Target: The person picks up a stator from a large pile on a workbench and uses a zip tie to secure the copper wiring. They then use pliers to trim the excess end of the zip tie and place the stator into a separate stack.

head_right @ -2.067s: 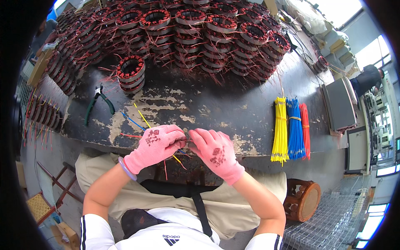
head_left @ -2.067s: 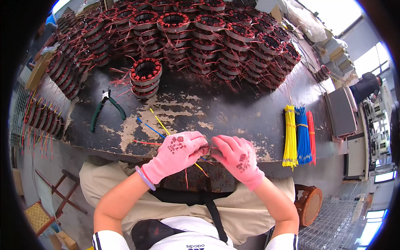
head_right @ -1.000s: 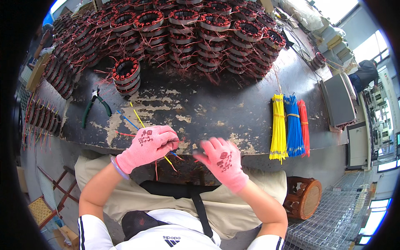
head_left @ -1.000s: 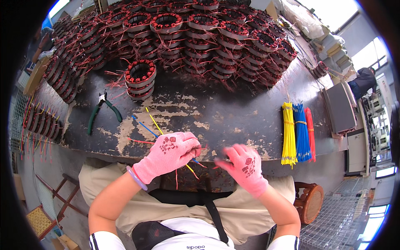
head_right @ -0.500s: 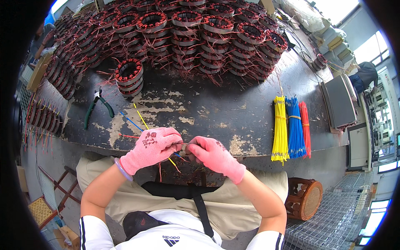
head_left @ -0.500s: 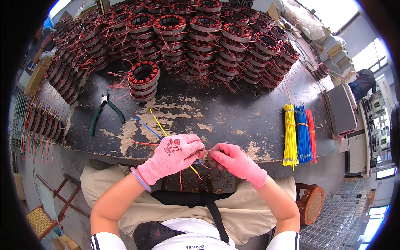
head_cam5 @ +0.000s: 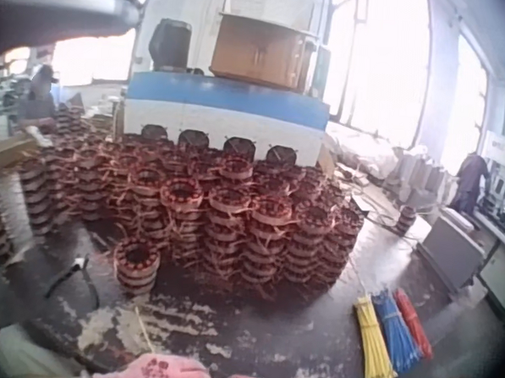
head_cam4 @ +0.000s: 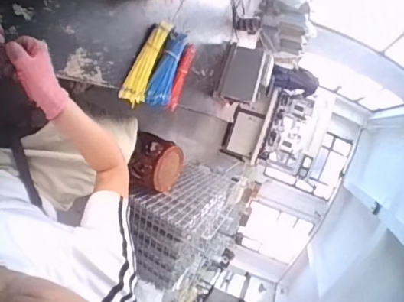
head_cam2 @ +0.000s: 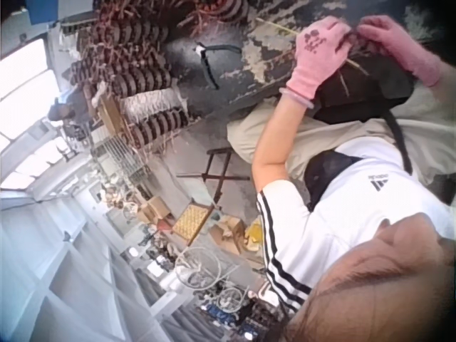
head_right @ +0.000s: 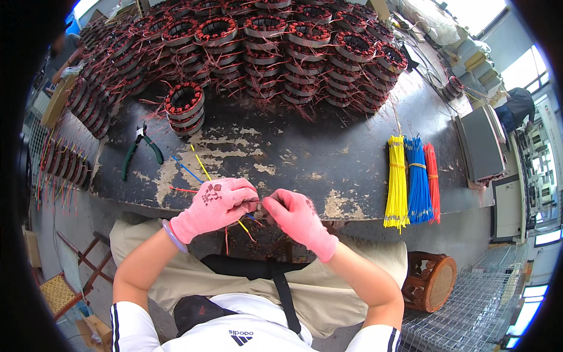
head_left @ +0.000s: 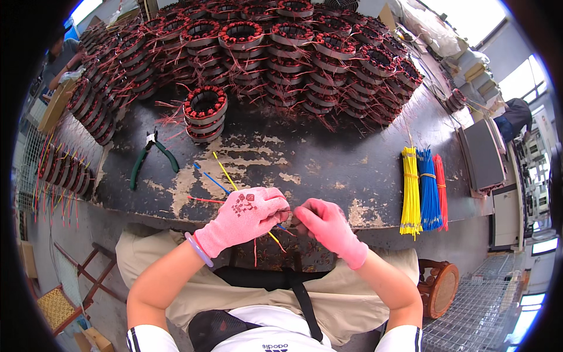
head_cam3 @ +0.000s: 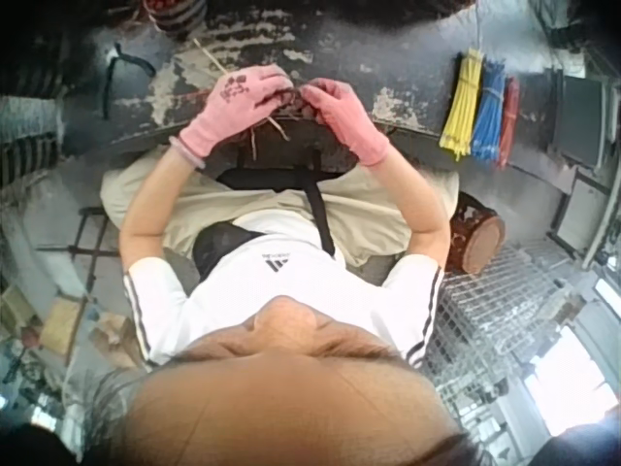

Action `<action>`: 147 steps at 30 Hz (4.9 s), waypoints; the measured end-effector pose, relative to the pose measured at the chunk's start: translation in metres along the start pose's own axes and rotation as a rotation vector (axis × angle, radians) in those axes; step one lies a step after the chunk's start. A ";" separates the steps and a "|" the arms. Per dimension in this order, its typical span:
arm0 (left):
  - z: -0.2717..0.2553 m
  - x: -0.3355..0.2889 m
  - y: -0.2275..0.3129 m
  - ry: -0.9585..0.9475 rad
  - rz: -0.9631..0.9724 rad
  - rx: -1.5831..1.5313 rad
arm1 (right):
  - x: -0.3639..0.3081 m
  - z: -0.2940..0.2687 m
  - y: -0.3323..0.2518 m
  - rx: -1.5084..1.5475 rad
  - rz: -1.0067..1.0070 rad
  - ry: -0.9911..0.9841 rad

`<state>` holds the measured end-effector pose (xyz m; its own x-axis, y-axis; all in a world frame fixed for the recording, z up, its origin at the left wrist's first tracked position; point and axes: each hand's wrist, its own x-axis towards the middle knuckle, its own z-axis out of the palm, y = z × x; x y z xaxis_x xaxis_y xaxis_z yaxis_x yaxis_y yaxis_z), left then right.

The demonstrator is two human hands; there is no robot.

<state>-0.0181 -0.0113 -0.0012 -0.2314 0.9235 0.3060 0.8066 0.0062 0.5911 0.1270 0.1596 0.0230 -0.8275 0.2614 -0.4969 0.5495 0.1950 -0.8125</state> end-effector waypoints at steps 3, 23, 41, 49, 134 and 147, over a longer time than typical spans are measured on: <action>0.003 0.001 -0.002 -0.004 -0.006 0.008 | -0.004 -0.003 0.017 -0.619 -0.797 0.466; -0.081 -0.022 0.008 -0.152 0.040 0.180 | 0.026 -0.012 0.029 -0.960 -0.994 0.303; 0.031 -0.040 -0.018 0.412 0.003 0.488 | 0.136 0.219 -0.179 -1.168 -0.608 0.203; 0.042 -0.031 -0.025 0.300 -0.048 0.494 | 0.184 0.273 -0.243 -1.477 -0.207 -0.084; -0.047 -0.023 -0.030 -0.025 -0.144 0.315 | 0.000 -0.038 0.012 0.407 0.227 -0.496; -0.047 -0.023 -0.030 -0.018 -0.144 0.302 | 0.004 -0.026 -0.004 0.298 0.250 -0.383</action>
<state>-0.0625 -0.0505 0.0097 -0.3473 0.9114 0.2206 0.8916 0.2480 0.3789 0.1247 0.1849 0.0321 -0.6896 -0.1083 -0.7160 0.7241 -0.1196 -0.6793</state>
